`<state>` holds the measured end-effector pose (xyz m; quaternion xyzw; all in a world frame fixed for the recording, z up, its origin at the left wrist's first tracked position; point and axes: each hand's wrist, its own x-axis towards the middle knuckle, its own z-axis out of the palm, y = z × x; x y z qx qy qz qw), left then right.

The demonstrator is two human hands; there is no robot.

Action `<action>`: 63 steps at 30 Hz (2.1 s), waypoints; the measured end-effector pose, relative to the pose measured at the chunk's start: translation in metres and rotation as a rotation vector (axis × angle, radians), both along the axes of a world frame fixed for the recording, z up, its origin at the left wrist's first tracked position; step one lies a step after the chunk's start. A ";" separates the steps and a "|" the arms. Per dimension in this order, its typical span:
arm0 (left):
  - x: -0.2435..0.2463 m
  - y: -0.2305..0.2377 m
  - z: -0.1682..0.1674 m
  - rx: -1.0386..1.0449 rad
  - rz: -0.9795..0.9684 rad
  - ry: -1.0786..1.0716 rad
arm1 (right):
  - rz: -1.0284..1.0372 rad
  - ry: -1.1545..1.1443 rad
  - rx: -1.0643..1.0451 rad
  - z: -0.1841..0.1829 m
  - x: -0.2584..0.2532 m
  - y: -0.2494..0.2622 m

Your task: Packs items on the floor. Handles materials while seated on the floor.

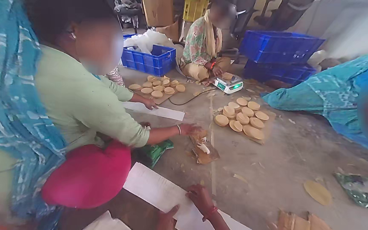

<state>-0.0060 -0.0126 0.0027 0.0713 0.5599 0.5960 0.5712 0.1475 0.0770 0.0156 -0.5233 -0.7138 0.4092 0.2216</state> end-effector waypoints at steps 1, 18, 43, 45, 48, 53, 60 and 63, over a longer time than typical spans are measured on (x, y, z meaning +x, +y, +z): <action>0.001 0.000 0.001 -0.013 0.006 0.008 | -0.030 0.035 -0.012 -0.004 0.000 0.000; 0.004 0.004 0.003 -0.087 0.030 0.016 | -0.043 0.131 0.180 -0.005 -0.005 -0.011; 0.001 0.002 0.003 -0.082 0.008 0.025 | 0.063 -0.068 -0.007 -0.006 0.008 -0.008; 0.001 0.002 0.004 -0.079 0.011 0.024 | 0.029 -0.056 0.016 -0.010 0.008 -0.011; 0.001 0.001 0.004 -0.071 0.014 0.022 | -0.019 -0.035 0.006 -0.010 0.007 -0.013; -0.005 -0.002 0.002 -0.077 -0.044 0.005 | -0.054 0.040 0.021 -0.009 0.003 -0.015; -0.009 -0.005 0.000 -0.061 -0.085 -0.015 | -0.071 0.065 0.016 -0.010 0.003 -0.016; -0.008 -0.004 -0.002 -0.053 -0.076 -0.006 | -0.068 0.083 0.023 -0.011 0.005 -0.014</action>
